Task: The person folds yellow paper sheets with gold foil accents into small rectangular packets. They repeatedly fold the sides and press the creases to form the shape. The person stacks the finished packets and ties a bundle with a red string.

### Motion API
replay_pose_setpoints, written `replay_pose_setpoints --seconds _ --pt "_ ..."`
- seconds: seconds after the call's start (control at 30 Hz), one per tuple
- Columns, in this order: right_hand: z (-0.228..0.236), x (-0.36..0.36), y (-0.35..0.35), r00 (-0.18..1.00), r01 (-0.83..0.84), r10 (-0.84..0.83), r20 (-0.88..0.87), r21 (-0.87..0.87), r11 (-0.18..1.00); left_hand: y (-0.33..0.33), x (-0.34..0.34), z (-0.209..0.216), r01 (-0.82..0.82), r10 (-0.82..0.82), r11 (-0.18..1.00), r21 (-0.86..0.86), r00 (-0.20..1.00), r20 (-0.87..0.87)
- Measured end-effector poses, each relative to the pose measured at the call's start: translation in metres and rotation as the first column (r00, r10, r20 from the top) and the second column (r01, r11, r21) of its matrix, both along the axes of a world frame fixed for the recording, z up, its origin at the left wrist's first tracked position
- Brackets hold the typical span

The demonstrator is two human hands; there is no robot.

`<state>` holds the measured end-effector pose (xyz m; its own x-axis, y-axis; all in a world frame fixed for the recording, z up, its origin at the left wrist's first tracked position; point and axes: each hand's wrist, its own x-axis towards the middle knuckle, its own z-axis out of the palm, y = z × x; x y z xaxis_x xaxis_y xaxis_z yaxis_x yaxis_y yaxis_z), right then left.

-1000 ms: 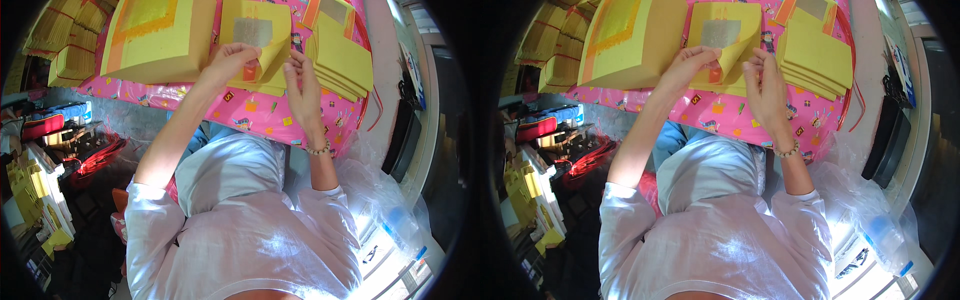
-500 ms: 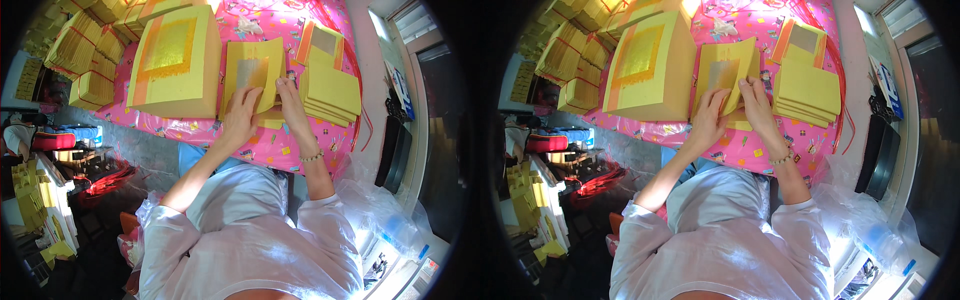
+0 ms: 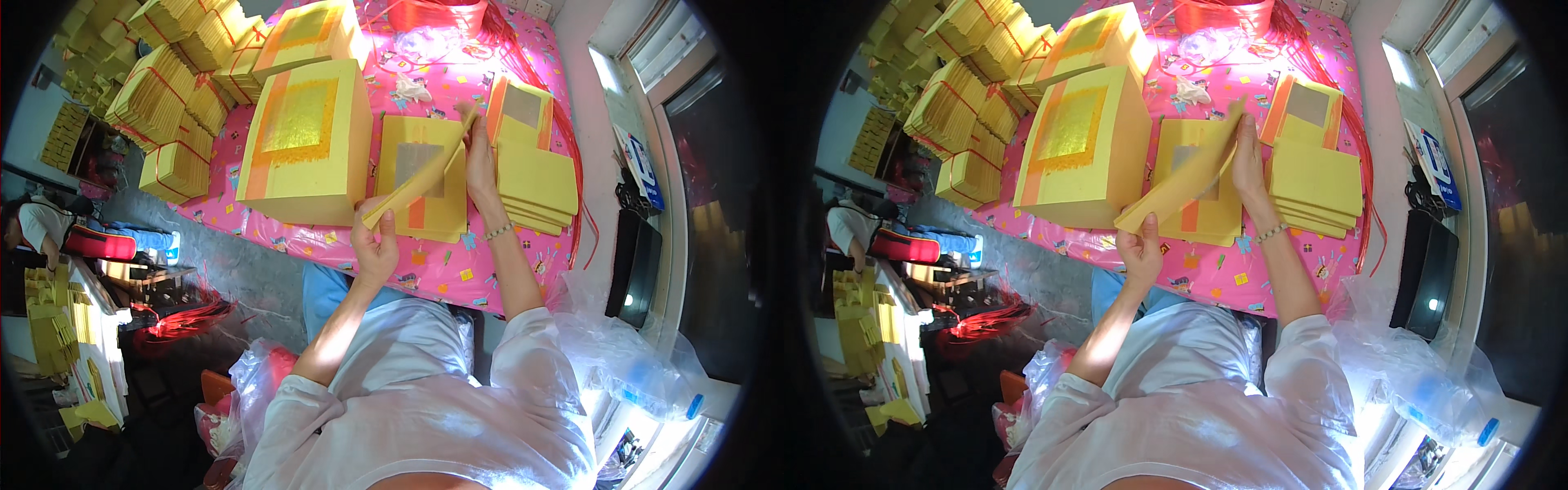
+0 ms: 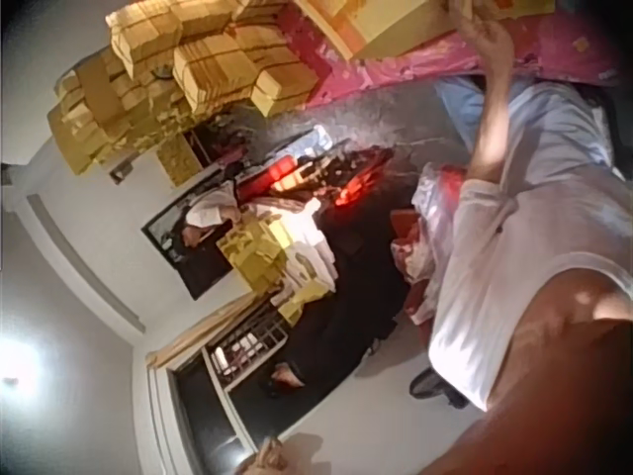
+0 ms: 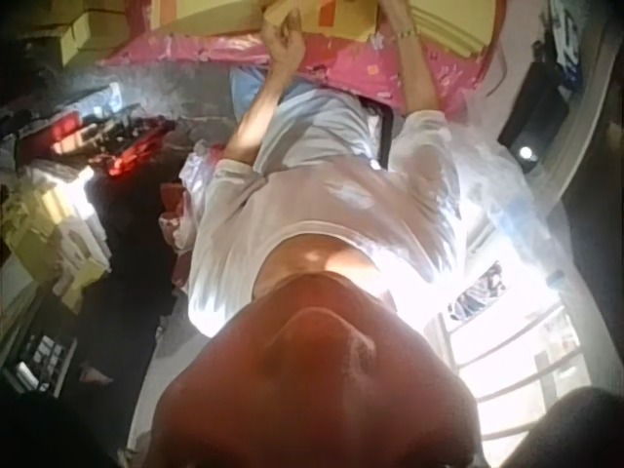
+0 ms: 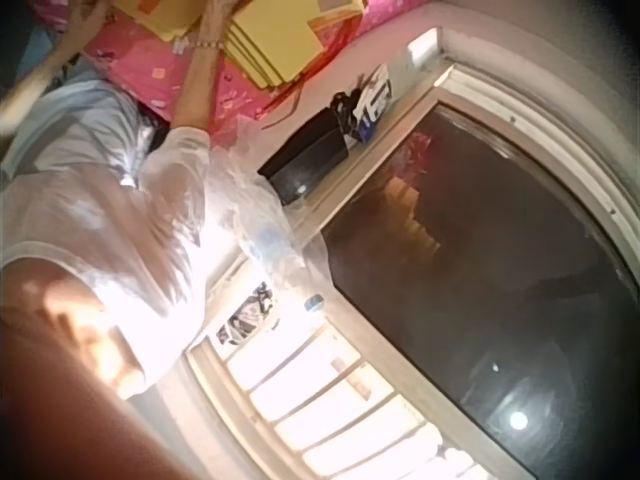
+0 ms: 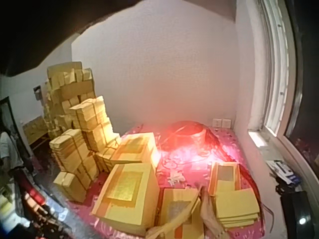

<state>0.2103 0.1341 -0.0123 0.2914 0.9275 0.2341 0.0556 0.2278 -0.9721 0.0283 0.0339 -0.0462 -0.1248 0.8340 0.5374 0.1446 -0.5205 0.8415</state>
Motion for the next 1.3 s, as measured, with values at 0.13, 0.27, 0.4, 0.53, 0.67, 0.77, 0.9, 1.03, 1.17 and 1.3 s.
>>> replay_pose_setpoints --seconds 0.13,0.27,0.4,0.53,0.67,0.77,0.9,1.03,1.17,1.3 --pt "-0.009 0.007 0.013 0.946 -0.19 0.177 -0.27 -0.023 0.981 -0.003 -0.002 -0.001 0.029 -0.024 0.997 -0.073 0.997 0.073" --pt "-0.013 0.01 0.01 0.971 -0.12 0.107 -0.215 -0.046 0.992 -0.007 0.007 0.01 -0.069 0.073 0.993 -0.092 0.996 0.044" --pt "-0.007 0.008 0.0 0.974 -0.08 0.062 -0.217 -0.074 0.994 -0.013 0.008 0.007 -0.012 0.027 0.982 -0.187 0.997 0.079" --pt "-0.013 0.012 0.003 0.978 -0.085 0.074 -0.196 -0.049 0.995 -0.005 0.011 0.008 -0.086 0.083 0.996 -0.026 0.991 -0.109" --pt "-0.012 0.01 0.002 0.953 -0.144 0.119 -0.278 -0.071 0.987 -0.001 0.01 0.006 -0.05 0.044 0.998 -0.048 0.992 -0.119" --pt "0.001 0.006 -0.006 0.904 -0.343 0.341 -0.258 0.038 0.938 0.008 0.01 0.011 0.078 -0.082 0.996 -0.049 0.993 -0.086" --pt "0.019 -0.012 -0.026 0.685 -0.633 0.597 -0.418 0.064 0.772 0.028 0.013 0.016 0.196 -0.185 0.98 0.045 0.967 -0.173" --pt "0.032 -0.017 -0.045 0.57 -0.72 0.659 -0.492 0.089 0.689 0.035 0.016 0.03 0.342 -0.344 0.938 -0.056 0.939 -0.026" --pt "0.028 -0.013 -0.044 0.441 -0.799 0.664 -0.604 0.072 0.597 0.038 0.012 0.033 0.379 -0.391 0.915 -0.141 0.918 -0.067" --pt "0.006 -0.004 -0.042 0.634 -0.669 0.509 -0.582 -0.081 0.739 0.037 0.01 0.034 0.494 -0.487 0.839 -0.228 0.869 0.087"
